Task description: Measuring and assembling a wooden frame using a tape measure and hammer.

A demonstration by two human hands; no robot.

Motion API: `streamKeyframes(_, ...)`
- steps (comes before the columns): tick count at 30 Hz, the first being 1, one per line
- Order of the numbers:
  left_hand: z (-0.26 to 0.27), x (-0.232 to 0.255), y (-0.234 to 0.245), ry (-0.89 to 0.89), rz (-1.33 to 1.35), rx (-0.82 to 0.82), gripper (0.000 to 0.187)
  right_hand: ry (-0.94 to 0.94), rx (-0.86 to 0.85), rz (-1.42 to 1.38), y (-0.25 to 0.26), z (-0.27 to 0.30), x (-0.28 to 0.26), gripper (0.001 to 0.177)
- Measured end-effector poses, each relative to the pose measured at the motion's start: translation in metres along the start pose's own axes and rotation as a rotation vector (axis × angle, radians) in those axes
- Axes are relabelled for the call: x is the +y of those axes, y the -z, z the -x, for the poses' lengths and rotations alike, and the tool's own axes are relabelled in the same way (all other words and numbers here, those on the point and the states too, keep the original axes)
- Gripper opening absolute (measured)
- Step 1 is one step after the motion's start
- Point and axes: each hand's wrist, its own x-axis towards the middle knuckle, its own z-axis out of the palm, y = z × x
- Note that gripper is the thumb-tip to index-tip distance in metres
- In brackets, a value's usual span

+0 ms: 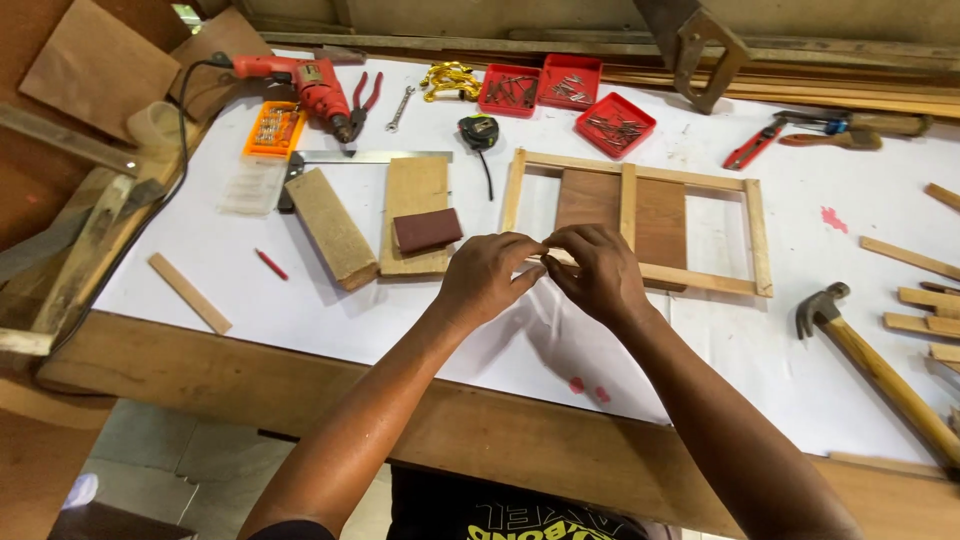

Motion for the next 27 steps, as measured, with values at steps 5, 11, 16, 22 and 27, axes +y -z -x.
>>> streamKeyframes(5,0.029,-0.026,0.042,0.044,-0.073,0.093,0.027,0.048,-0.021,-0.073,-0.030,-0.034,-0.043,0.019)
streamKeyframes(11,0.032,-0.052,0.080,0.137,-0.065,0.059,0.024,0.097,-0.031,-0.083,-0.059,-0.067,-0.065,0.018)
streamKeyframes(16,-0.008,-0.092,0.070,0.072,-0.080,0.098,0.025,0.089,-0.027,-0.010,-0.071,-0.103,-0.032,0.015)
streamKeyframes(22,-0.091,-0.164,0.038,0.133,-0.170,-0.030,0.036,0.054,-0.060,0.186,-0.096,-0.174,0.029,0.034)
streamKeyframes(27,-0.142,-0.221,0.008,0.222,-0.301,-0.132,0.047,-0.115,-0.321,0.227,-0.131,-0.225,0.074,0.070)
